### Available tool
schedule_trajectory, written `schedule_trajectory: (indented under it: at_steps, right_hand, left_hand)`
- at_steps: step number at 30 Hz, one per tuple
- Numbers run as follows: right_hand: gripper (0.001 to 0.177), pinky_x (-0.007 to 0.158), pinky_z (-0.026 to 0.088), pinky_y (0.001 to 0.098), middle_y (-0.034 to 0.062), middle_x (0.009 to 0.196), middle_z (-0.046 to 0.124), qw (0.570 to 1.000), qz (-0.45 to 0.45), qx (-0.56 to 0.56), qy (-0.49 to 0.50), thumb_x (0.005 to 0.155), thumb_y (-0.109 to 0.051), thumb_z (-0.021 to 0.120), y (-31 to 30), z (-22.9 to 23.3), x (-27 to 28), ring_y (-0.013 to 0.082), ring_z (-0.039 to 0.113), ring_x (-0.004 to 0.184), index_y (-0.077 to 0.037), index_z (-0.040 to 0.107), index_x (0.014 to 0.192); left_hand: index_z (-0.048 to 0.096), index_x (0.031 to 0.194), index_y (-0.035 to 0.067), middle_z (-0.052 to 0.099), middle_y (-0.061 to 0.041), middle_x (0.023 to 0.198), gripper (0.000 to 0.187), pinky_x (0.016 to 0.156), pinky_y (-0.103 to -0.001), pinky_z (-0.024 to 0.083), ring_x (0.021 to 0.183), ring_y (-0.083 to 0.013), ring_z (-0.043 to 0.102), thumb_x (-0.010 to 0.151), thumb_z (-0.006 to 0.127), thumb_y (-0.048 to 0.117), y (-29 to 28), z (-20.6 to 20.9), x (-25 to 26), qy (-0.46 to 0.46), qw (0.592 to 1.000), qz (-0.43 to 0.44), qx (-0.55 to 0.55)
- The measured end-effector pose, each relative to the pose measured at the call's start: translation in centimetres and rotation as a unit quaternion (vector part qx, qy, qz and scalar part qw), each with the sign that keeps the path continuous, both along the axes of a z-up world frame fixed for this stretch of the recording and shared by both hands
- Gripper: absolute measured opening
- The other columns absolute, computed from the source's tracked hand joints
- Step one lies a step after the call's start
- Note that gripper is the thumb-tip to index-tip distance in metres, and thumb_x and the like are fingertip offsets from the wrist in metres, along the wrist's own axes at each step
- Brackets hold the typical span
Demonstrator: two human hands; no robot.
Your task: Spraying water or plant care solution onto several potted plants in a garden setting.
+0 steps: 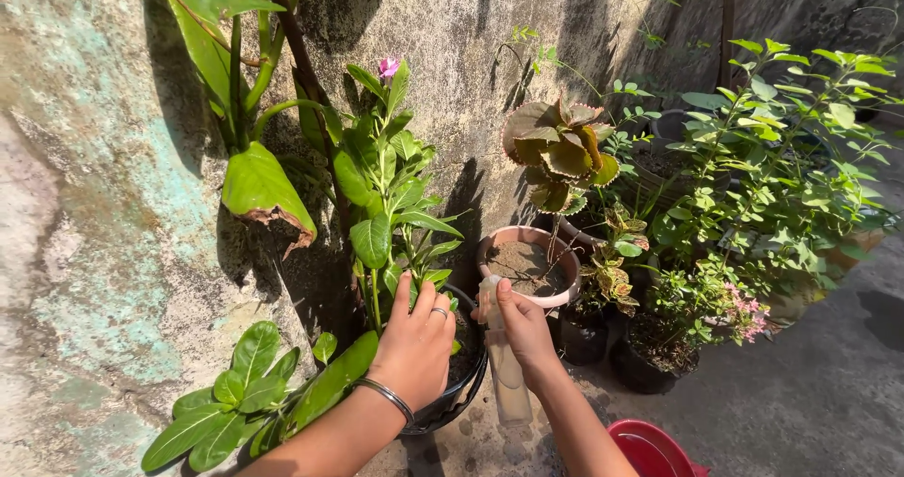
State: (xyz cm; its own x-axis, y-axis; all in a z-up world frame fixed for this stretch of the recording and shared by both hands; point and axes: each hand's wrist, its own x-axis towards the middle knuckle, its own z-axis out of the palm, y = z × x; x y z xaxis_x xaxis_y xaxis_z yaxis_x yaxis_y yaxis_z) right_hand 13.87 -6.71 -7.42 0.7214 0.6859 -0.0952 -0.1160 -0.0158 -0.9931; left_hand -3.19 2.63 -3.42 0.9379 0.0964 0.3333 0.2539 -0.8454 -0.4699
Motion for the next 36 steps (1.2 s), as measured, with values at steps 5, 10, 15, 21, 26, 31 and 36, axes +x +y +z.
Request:
schedule_trajectory:
  at_steps: [5,10,15,21,26,31,36]
  right_hand:
    - [0.057,0.057,0.051,0.0283,0.0041,0.076,0.072,0.999,0.021,0.031,-0.019,0.098,-0.057,0.052,-0.3,-1.4,1.4,0.0115,0.063,0.064,-0.005,0.074,0.093]
    - [0.053,0.058,0.05,0.0275,0.004,0.076,0.071,0.999,0.005,0.037,-0.037,0.098,-0.056,0.057,-1.8,-0.5,1.6,0.0103,0.063,0.065,-0.006,0.073,0.095]
    - [0.048,0.058,0.047,0.0249,-0.0003,0.077,0.07,0.995,0.041,0.037,-0.083,0.096,-0.054,0.059,-3.2,1.2,2.0,0.0061,0.058,0.064,-0.009,0.077,0.094]
    - [0.056,0.059,0.053,0.0272,0.0013,0.076,0.069,0.992,0.074,0.032,-0.095,0.099,-0.055,0.059,-4.5,3.2,2.9,0.0079,0.062,0.066,-0.001,0.072,0.093]
    - [0.045,0.06,0.054,0.0272,-0.0024,0.082,0.07,0.994,0.095,0.043,-0.035,0.092,-0.054,0.058,-6.6,6.7,1.9,0.0065,0.064,0.07,-0.012,0.073,0.101]
    - [0.053,0.058,0.049,0.0261,0.0015,0.078,0.069,0.994,0.088,0.046,-0.052,0.097,-0.058,0.055,-6.9,3.4,3.8,0.0085,0.062,0.069,-0.007,0.072,0.094]
    - [0.062,0.061,0.05,0.0266,0.004,0.077,0.072,0.996,0.052,0.049,-0.051,0.096,-0.062,0.051,-7.1,3.1,5.5,0.0099,0.063,0.066,-0.006,0.074,0.086]
  left_hand:
    - [0.062,0.125,-0.003,0.055,-0.021,0.133,0.053,0.115,-0.067,0.014,0.136,-0.043,0.038,0.085,0.057,0.032,-0.7,0.7,0.8,0.027,0.999,0.016,-0.021]
    - [0.063,0.125,-0.002,0.056,-0.02,0.128,0.054,0.114,-0.067,0.015,0.136,-0.0424,0.037,0.082,0.058,0.031,-2.1,1.7,1.8,0.029,0.998,0.026,-0.041]
    - [0.067,0.117,0.001,0.055,-0.018,0.129,0.047,0.115,-0.064,0.017,0.135,-0.0389,0.038,0.078,0.062,0.027,-3.2,2.7,2.8,0.043,0.993,0.075,-0.08]
    - [0.068,0.116,0.003,0.056,-0.016,0.125,0.042,0.115,-0.063,0.019,0.133,-0.0351,0.039,0.081,0.063,0.026,-5.8,5.6,2.9,0.069,0.986,0.127,-0.086]
    - [0.067,0.115,0.003,0.054,-0.015,0.126,0.045,0.115,-0.061,0.019,0.132,-0.0334,0.039,0.077,0.066,0.027,-7.6,5.8,3.2,0.055,0.983,0.155,-0.085]
    - [0.067,0.11,0.005,0.055,-0.016,0.124,0.038,0.115,-0.061,0.02,0.132,-0.0336,0.039,0.077,0.065,0.024,-8.2,4.6,2.4,0.007,0.979,0.178,-0.095]
    - [0.066,0.107,0.005,0.057,-0.016,0.122,0.038,0.115,-0.061,0.02,0.13,-0.0339,0.042,0.074,0.065,0.023,-8.2,3.8,2.0,-0.054,0.981,0.16,-0.099]
